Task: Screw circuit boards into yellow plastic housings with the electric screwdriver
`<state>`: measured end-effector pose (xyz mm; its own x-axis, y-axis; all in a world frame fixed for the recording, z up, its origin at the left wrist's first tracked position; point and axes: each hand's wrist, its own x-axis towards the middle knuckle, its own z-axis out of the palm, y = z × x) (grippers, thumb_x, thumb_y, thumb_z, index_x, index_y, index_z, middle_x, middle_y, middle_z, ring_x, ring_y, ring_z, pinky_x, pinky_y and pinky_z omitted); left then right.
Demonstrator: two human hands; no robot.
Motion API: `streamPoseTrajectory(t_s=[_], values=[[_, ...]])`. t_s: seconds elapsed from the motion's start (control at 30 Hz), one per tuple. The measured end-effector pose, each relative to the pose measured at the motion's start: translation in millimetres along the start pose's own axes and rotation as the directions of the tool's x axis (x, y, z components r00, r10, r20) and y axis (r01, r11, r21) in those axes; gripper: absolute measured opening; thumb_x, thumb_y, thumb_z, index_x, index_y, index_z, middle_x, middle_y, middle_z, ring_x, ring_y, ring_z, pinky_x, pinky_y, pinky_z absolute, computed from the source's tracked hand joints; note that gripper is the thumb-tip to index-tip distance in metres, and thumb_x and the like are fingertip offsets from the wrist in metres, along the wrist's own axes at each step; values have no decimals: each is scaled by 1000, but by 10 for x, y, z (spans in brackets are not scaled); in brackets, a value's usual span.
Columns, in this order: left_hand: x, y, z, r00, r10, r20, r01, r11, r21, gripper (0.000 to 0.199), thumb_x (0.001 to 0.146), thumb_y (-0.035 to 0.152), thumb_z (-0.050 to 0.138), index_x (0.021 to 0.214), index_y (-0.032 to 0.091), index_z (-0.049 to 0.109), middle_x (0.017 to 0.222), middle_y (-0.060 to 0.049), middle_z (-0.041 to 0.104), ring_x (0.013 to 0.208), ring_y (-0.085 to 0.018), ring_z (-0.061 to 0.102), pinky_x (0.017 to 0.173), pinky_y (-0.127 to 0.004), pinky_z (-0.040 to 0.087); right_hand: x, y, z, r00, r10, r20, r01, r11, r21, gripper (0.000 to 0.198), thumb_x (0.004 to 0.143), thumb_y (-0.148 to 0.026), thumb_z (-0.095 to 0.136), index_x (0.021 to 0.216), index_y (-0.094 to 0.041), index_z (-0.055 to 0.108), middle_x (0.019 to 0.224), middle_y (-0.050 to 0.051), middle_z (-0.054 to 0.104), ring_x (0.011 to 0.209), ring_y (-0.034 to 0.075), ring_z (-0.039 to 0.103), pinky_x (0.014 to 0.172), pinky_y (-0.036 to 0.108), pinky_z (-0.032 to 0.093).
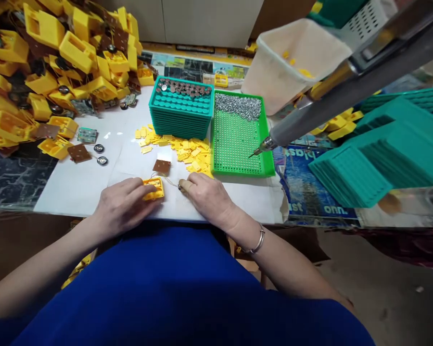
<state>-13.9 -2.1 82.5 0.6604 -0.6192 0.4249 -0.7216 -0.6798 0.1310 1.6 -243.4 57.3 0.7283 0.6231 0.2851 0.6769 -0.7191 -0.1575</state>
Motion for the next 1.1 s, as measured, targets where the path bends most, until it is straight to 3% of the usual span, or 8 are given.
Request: streamPoseTrajectory(t_s=[0.1,0.2,0.33,0.4,0.53,0.63,0.87,1.1], values=[[-75,-74,-31,986,-149,73,154,985,-73,49,86,40,66,122,9,55,96,-11,62,82,-22,61,67,-30,48,45,34,-51,997,30,72,-35,997,63,26,99,-24,48,100,-13,71,83,9,66,77,18,61,69,28,47],[-83,-106,-33,968,-207,142,222,970,-102,49,86,42,66,123,12,56,108,-15,62,94,-26,61,77,-36,51,96,39,-80,985,165,59,-175,907,384,21,96,-24,53,100,-13,71,89,9,68,81,17,62,75,28,50],[43,-28,-1,979,-186,85,202,946,-255,35,87,32,64,114,13,57,105,-13,66,94,-24,63,82,-37,53,136,22,-97,917,316,243,-358,388,849,22,92,-31,60,104,-14,67,89,4,69,61,10,59,57,23,49],[126,31,14,976,-205,77,219,906,-363,35,85,25,65,116,13,54,100,-10,67,83,-19,64,76,-32,54,143,24,-115,923,277,266,-344,288,894,25,92,-33,60,107,-14,66,90,3,69,55,7,55,52,22,47],[246,114,35,947,-288,143,317,766,-559,38,83,26,68,117,15,55,102,-7,65,77,-14,62,67,-27,54,151,79,-183,994,98,-52,-28,674,738,18,95,-25,57,104,-13,66,91,6,68,77,11,62,71,24,52],[288,143,47,906,-340,251,413,587,-697,41,82,27,70,117,17,52,101,-5,64,79,-13,64,69,-25,55,174,126,-257,988,-96,-123,144,868,475,22,99,-25,50,106,-11,65,91,8,66,83,14,61,74,25,51],[338,190,49,786,-250,565,551,-130,-824,42,82,19,71,114,22,44,95,-1,65,86,-13,65,76,-23,53,306,58,-461,965,-248,82,231,957,173,30,101,-24,43,90,-12,68,82,7,60,73,15,53,63,26,41],[353,188,191,741,-383,552,479,-275,-834,43,77,22,78,106,22,47,81,3,68,73,-11,66,69,-21,51,394,-9,-552,969,-125,215,76,973,220,21,96,-18,51,93,-12,70,83,7,61,75,16,55,65,27,41]])
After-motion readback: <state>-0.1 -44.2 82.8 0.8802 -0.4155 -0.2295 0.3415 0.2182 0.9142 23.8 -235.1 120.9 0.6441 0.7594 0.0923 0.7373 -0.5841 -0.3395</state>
